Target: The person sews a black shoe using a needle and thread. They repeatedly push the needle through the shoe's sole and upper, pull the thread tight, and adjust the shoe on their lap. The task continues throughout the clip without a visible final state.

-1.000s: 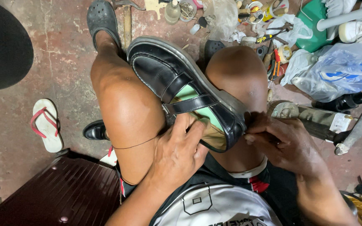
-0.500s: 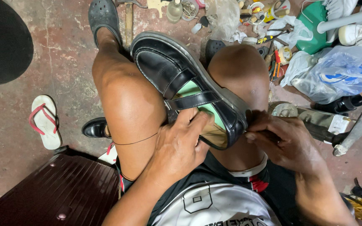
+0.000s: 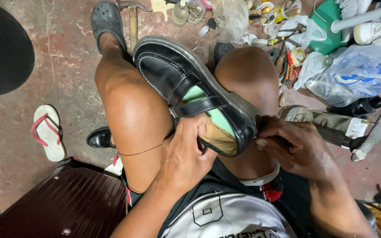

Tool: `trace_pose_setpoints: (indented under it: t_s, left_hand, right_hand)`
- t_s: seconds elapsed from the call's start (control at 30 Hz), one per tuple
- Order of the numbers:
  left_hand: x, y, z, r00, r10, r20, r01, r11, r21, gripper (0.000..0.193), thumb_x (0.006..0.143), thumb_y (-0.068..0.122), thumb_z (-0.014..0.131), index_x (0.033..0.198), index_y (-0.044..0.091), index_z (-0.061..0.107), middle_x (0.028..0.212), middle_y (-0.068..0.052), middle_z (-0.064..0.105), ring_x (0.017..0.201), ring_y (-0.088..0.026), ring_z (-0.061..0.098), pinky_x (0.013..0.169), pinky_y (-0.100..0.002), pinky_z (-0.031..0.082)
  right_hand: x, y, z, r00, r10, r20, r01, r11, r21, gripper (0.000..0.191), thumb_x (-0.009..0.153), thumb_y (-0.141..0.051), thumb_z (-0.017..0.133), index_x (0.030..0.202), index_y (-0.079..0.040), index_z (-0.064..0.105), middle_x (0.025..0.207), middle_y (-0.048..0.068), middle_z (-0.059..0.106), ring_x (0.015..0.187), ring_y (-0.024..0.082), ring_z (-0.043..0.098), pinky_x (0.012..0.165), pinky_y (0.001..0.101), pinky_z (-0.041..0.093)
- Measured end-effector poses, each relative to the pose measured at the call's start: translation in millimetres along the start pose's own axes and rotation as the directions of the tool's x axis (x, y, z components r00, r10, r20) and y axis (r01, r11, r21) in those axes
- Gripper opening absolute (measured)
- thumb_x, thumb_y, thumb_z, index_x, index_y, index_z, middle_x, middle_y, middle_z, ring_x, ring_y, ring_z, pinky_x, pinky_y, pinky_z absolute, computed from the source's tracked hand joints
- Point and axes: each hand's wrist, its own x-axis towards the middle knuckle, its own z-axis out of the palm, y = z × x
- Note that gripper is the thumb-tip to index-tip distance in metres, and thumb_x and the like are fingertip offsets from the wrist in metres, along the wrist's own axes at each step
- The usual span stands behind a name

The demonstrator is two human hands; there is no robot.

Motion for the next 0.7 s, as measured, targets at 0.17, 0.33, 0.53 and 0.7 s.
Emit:
trace_pose_setpoints:
  t_s: [0.17,0.33,0.53,0.7]
  left_hand:
    - [-1.8,1.7,-3.0,0.993,0.111,0.031,-0.113,0.989,0.091,0.049,0.071,0.002,0.08,0.116,0.009,0.064,0.11,-0.011,0.059,0.081,-0.031,0.068,0.067,-0.04,0.056]
    - [0.5,3.6,-7.8,0.992,0.066,0.106,-0.073,0.995,0.069,0.049,0.07,0.003,0.08,0.117,0.01,0.068,0.112,-0.01,0.061,0.076,-0.029,0.068,0.066,-0.038,0.056]
    - [3.6,3.1,-5.4,0.994,-0.008,0.109,0.0,0.998,0.07,0.042,0.072,0.005,0.082,0.11,0.011,0.066,0.109,-0.007,0.062,0.078,-0.028,0.068,0.066,-0.039,0.056]
    - [1.1,5.6,-8.1,0.984,0.177,0.014,-0.178,0.977,0.119,0.043,0.073,0.009,0.083,0.113,0.008,0.067,0.114,-0.009,0.059,0.087,-0.029,0.067,0.071,-0.038,0.056]
  right_hand:
    - [0.7,0.7,-0.2,1.0,-0.002,0.009,0.003,1.0,-0.009,0.012,0.085,-0.01,0.076,0.092,-0.009,0.066,0.076,0.004,0.072,0.066,0.021,0.074,0.058,0.0317,0.054]
    - [1.9,-2.6,-0.6,1.0,-0.021,0.007,0.021,1.0,0.019,0.011,0.086,-0.008,0.074,0.093,-0.008,0.065,0.078,0.004,0.072,0.067,0.02,0.074,0.058,0.031,0.054]
    - [1.0,-0.5,0.1,1.0,-0.004,0.006,0.004,0.999,0.047,0.011,0.087,-0.008,0.074,0.092,-0.008,0.064,0.076,0.004,0.071,0.065,0.018,0.073,0.058,0.03,0.054]
    - [0.3,0.5,0.6,1.0,0.001,-0.029,0.0,0.999,0.037,0.009,0.088,-0.007,0.073,0.093,-0.007,0.066,0.076,0.005,0.072,0.066,0.017,0.075,0.058,0.0287,0.056]
